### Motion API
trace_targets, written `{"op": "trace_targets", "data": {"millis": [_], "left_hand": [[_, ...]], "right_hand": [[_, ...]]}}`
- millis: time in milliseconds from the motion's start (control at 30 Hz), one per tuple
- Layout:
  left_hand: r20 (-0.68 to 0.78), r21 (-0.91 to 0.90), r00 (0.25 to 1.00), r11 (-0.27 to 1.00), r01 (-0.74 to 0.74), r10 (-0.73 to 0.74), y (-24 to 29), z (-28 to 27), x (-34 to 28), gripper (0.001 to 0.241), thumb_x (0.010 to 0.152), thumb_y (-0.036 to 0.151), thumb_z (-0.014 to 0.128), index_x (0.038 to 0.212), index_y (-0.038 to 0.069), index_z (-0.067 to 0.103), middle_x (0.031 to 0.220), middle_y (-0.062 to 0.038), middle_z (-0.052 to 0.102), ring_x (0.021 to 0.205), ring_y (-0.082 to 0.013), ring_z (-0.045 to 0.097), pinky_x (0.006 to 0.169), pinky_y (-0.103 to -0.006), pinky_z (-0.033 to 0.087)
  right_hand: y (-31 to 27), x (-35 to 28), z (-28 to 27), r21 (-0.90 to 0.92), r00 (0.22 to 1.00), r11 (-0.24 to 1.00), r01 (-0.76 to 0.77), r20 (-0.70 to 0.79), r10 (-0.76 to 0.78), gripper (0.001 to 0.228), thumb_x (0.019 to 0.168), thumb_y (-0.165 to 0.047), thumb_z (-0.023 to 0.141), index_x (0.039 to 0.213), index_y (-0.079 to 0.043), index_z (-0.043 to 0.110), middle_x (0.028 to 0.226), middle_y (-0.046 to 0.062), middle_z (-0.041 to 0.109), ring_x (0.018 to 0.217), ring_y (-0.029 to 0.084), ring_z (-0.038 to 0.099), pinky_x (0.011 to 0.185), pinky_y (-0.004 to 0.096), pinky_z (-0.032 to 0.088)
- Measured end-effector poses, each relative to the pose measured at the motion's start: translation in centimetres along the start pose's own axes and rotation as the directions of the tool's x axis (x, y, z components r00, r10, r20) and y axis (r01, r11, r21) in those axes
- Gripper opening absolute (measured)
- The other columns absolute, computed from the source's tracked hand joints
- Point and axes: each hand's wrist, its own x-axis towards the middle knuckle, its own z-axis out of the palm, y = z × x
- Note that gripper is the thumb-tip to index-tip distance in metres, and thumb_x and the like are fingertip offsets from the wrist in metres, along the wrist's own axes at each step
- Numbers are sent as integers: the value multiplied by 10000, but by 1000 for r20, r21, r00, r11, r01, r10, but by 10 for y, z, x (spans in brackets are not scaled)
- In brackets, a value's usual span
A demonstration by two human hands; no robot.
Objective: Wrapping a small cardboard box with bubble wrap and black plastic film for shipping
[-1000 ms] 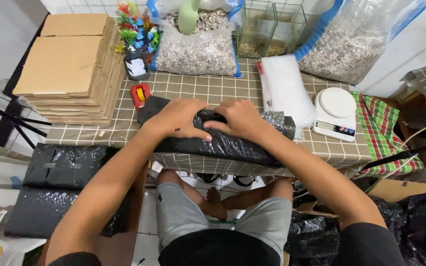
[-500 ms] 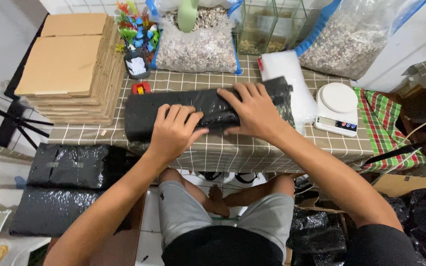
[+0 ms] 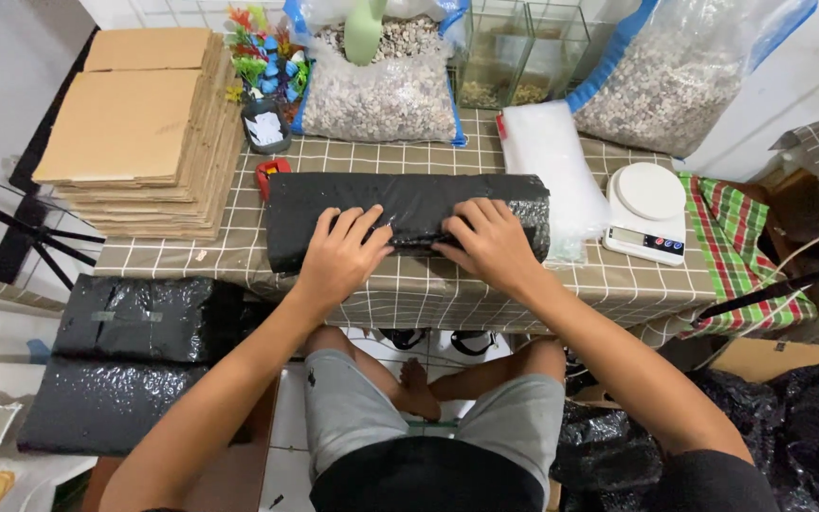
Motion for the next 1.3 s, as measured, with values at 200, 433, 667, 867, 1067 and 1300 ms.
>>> {"op": "trace_targets", "data": {"millis": [200, 433, 667, 867, 1067, 1300], "left_hand": [[43, -39, 999, 999, 8, -7, -2, -28, 24, 331, 980, 481, 603, 1057, 162, 646, 1158, -99, 668, 1028, -264, 639, 975, -489, 463], [106, 106, 992, 993, 50, -61, -4, -38, -13, 344, 848, 484, 746, 995, 201, 617, 969, -47, 578, 902, -258, 584, 903, -488, 450], [42, 109, 999, 994, -23, 18, -7, -73, -2, 76, 916, 186, 683, 917, 154, 614, 1134, -82, 649, 1148, -279, 610, 1044, -499, 435], [23, 12, 994, 994, -104, 104, -26, -37, -2, 151, 1034, 209, 517, 946, 117, 599, 1226, -111, 692, 1170, -265, 665, 1038, -441, 489], [136, -189, 991, 982, 26, 0, -40, -28, 4, 165, 975, 289, 571, 893, 148, 595, 1052, -36, 683, 1068, -222, 679, 923, -368, 522], [345, -90, 919, 968, 235, -191, -37, -22, 6, 213, 875, 402, 624, 937, 198, 631, 1046, 25, 670, 1044, -195, 667, 888, -392, 530]], "right_hand": [[3, -11, 6, 47, 999, 999, -2, -37, 4, 293, 818, -277, 854, 910, -168, 598, 966, 30, 623, 1074, 255, 684, 873, 360, 559], [-3, -13, 0, 41, 999, 999, 0, -43, 2, 234, 890, -288, 806, 904, -154, 615, 769, 27, 641, 1071, 276, 718, 863, 374, 593], [-5, -9, -14, 105, 997, 994, -41, -55, 47, 238, 869, -229, 823, 873, -137, 604, 889, 58, 629, 1130, 320, 701, 825, 352, 607], [1, -18, -8, 217, 987, 966, -143, -38, 154, 233, 903, -231, 794, 863, -131, 587, 1029, 41, 618, 1184, 284, 680, 810, 331, 606], [15, -1, -21, 352, 974, 908, -227, 95, 206, 181, 885, -168, 806, 835, -84, 654, 907, 103, 673, 1025, 304, 730, 798, 375, 597], [17, 25, -42, 356, 905, 847, -394, 313, 290, 152, 859, -192, 816, 795, -93, 720, 793, 68, 696, 862, 276, 720, 760, 358, 581]]}}
